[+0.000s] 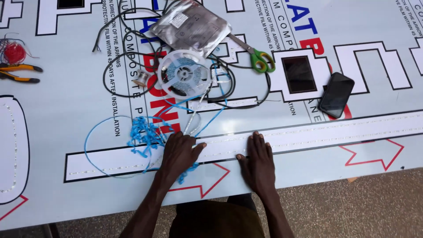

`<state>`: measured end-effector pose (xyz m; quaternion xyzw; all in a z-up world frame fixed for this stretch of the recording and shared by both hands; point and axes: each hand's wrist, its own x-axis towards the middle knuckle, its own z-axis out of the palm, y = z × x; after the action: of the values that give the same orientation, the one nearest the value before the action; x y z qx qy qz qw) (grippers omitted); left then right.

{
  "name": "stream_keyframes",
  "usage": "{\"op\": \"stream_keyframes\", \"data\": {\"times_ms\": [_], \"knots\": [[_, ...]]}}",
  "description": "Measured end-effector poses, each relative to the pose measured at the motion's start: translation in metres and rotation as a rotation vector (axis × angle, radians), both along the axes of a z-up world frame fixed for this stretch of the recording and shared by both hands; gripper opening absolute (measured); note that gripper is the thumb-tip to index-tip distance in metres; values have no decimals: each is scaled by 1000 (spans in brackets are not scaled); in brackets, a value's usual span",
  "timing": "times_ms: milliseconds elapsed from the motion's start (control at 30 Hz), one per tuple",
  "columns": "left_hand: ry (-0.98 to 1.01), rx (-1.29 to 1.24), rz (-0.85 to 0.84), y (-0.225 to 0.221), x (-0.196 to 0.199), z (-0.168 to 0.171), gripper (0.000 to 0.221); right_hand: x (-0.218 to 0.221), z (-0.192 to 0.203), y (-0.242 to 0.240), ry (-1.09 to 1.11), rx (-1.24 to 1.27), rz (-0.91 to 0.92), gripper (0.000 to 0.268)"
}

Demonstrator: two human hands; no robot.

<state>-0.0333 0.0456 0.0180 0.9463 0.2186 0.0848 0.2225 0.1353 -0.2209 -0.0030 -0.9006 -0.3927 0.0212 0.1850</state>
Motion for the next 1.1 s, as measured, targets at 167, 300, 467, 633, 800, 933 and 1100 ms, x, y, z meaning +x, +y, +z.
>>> {"op": "stream_keyframes", "data": {"times_ms": [167, 300, 467, 633, 800, 933, 1100], "knots": [[-165, 140, -188, 92, -78, -25, 30, -70, 8, 54, 45, 59, -91, 74], [-23, 150, -126, 170, -136, 8, 16, -72, -1, 71, -27, 137, -113, 69], [216, -81, -110, 209, -187, 100, 25, -95, -2, 79, -96, 181, -164, 59], [32, -453, 87, 275, -243, 67, 29, -126, 1, 92, -79, 171, -139, 50], [-582, -707, 468, 440, -349, -4, 34, -123, 12, 94, -56, 275, -47, 44], [-583, -419, 646, 470, -390, -11, 56, -129, 17, 95, -59, 265, -33, 43], [92, -71, 320, 285, -274, 89, 102, -126, 8, 99, -74, 205, -115, 41]]}}
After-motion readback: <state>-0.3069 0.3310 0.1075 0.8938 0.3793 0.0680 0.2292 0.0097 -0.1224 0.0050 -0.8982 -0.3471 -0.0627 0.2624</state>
